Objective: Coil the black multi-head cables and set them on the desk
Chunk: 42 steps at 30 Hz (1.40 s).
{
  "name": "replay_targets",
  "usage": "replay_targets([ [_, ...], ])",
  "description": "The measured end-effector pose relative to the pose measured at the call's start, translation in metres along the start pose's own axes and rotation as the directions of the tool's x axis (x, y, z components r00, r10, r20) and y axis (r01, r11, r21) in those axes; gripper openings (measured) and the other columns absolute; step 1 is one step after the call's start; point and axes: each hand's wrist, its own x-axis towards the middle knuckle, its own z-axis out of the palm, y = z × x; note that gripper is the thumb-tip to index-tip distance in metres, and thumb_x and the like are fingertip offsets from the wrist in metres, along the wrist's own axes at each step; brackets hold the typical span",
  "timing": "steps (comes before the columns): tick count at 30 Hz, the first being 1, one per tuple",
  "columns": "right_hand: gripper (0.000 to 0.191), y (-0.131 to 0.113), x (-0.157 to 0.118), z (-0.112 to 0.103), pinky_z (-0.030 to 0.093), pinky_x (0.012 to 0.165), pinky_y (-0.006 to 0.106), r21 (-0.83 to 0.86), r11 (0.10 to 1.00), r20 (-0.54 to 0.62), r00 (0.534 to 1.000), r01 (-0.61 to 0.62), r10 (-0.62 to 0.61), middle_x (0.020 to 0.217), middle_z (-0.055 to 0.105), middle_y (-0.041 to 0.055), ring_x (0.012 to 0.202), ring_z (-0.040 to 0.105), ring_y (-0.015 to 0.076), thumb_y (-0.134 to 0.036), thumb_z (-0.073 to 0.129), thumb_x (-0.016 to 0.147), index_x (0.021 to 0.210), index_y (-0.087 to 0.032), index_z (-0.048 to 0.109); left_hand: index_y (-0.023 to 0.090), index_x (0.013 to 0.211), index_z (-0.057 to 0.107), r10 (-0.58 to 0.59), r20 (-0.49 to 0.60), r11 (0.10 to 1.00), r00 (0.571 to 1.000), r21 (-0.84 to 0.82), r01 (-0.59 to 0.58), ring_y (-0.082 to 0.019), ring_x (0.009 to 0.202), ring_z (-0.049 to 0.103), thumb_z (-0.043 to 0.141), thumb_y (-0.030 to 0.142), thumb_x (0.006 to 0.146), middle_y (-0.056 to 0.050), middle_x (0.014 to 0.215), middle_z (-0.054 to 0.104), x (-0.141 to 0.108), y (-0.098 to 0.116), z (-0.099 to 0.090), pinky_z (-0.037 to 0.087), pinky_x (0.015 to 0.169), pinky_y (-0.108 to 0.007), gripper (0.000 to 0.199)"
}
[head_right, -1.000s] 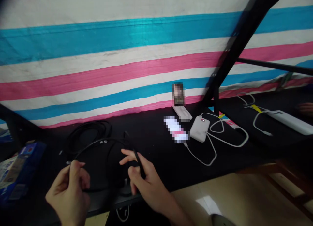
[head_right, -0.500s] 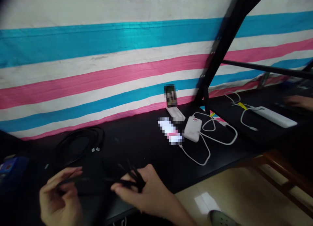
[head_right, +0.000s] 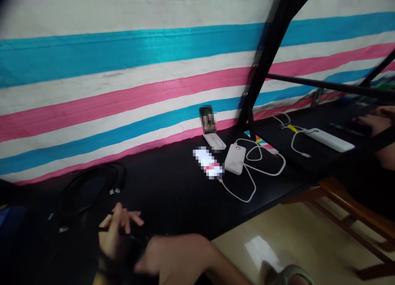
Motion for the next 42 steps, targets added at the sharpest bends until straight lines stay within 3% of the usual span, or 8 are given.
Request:
replay_targets([
  [2, 0.026, 0.007, 0.01, -0.015, 0.035, 0.038, 0.016, -0.001, 1.0, -0.159, 0.987, -0.006, 0.005, 0.066, 0.064, -0.0027, 0.037, 0.043, 0.0041, -0.045, 0.059, 0.08, 0.085, -0.022, 0.072, 0.019, 0.049, 0.042, -0.057, -0.1, 0.985, 0.993, -0.168, 0.04, -0.004, 0.027, 0.034, 0.07, 0.041, 0.069, 0.01, 0.03, 0.032, 0.007, 0.004, 0.001, 0.037, 0.038, -0.018, 0.041],
  [4, 0.025, 0.02, 0.029, -0.029, 0.034, 0.037, 0.016, 0.01, 0.999, -0.624, 0.781, 0.049, -0.032, 0.065, 0.061, -0.0023, 0.039, 0.041, 0.0041, -0.041, 0.059, 0.081, 0.086, -0.019, 0.07, 0.017, 0.048, 0.039, -0.078, -0.109, 0.96, 0.991, -0.277, 0.045, -0.001, 0.024, 0.019, 0.073, 0.034, 0.066, 0.012, 0.03, 0.027, 0.013, 0.013, 0.008, 0.022, 0.031, -0.015, 0.042],
  [6, 0.024, 0.034, 0.051, -0.041, 0.038, 0.039, 0.017, -0.014, 0.995, -0.811, 0.582, 0.094, -0.067, 0.055, 0.053, -0.0044, 0.041, 0.045, 0.0066, -0.039, 0.061, 0.078, 0.086, -0.016, 0.067, 0.017, 0.045, 0.033, -0.067, -0.064, 0.937, 0.996, -0.347, 0.04, 0.0, 0.024, 0.018, 0.075, 0.028, 0.063, 0.012, 0.03, 0.028, 0.017, 0.025, 0.018, 0.019, 0.03, -0.015, 0.047],
  [8, 0.025, 0.044, 0.07, -0.049, 0.036, 0.036, 0.018, 0.061, 0.984, -0.873, 0.487, 0.17, -0.03, 0.043, 0.045, -0.0077, 0.034, 0.041, 0.007, -0.039, 0.058, 0.078, 0.081, -0.015, 0.065, 0.016, 0.044, 0.031, -0.038, -0.033, 0.918, 0.999, -0.395, 0.022, 0.0, 0.024, 0.02, 0.076, 0.023, 0.059, 0.011, 0.029, 0.029, 0.021, 0.037, 0.027, 0.02, 0.03, -0.014, 0.049],
  [14, 0.024, 0.063, 0.106, -0.07, 0.046, 0.048, 0.021, 0.361, 0.89, -0.772, 0.625, 0.279, 0.118, 0.039, 0.044, -0.0076, 0.038, 0.047, 0.0075, -0.037, 0.062, 0.072, 0.062, -0.015, 0.063, 0.017, 0.044, 0.026, 0.045, 0.009, 0.898, 0.999, -0.438, -0.036, -0.001, 0.023, 0.019, 0.069, 0.02, 0.064, 0.01, 0.029, 0.027, 0.05, 0.053, 0.038, 0.015, 0.028, -0.015, 0.048],
  [22, 0.046, 0.107, 0.136, -0.096, 0.042, 0.045, 0.023, 0.471, 0.86, -0.625, 0.762, 0.198, 0.167, 0.038, 0.044, -0.0091, 0.039, 0.054, 0.0127, -0.056, 0.066, 0.066, 0.084, -0.014, 0.062, 0.019, 0.044, 0.022, 0.023, 0.11, 0.919, 0.994, -0.394, 0.022, -0.003, 0.022, 0.017, 0.059, 0.031, 0.073, 0.009, 0.028, 0.023, 0.082, 0.016, 0.046, 0.015, 0.027, -0.019, 0.049],
  [34, 0.054, 0.123, 0.125, -0.119, 0.038, 0.043, 0.022, 0.419, 0.852, -0.754, 0.643, 0.314, 0.134, 0.04, 0.028, -0.014, 0.034, 0.04, 0.0084, -0.06, 0.063, 0.068, 0.099, -0.016, 0.058, 0.02, 0.089, 0.051, 0.126, 0.08, 0.989, 0.989, -0.082, -0.119, -0.011, 0.044, 0.057, 0.076, 0.033, 0.065, 0.011, 0.044, 0.051, 0.098, -0.021, 0.044, 0.046, 0.055, -0.021, 0.037],
  [42, 0.033, 0.123, 0.127, -0.116, 0.043, 0.044, 0.021, 0.366, 0.884, -0.779, 0.616, 0.29, 0.12, 0.045, 0.031, -0.0135, 0.035, 0.035, 0.0068, -0.043, 0.048, 0.082, 0.104, -0.018, 0.051, 0.018, 0.061, 0.047, 0.064, 0.246, 0.981, 0.967, -0.193, -0.015, -0.011, 0.047, 0.055, 0.073, 0.042, 0.068, 0.008, 0.041, 0.043, 0.093, -0.022, 0.049, 0.051, 0.063, -0.026, 0.036],
])
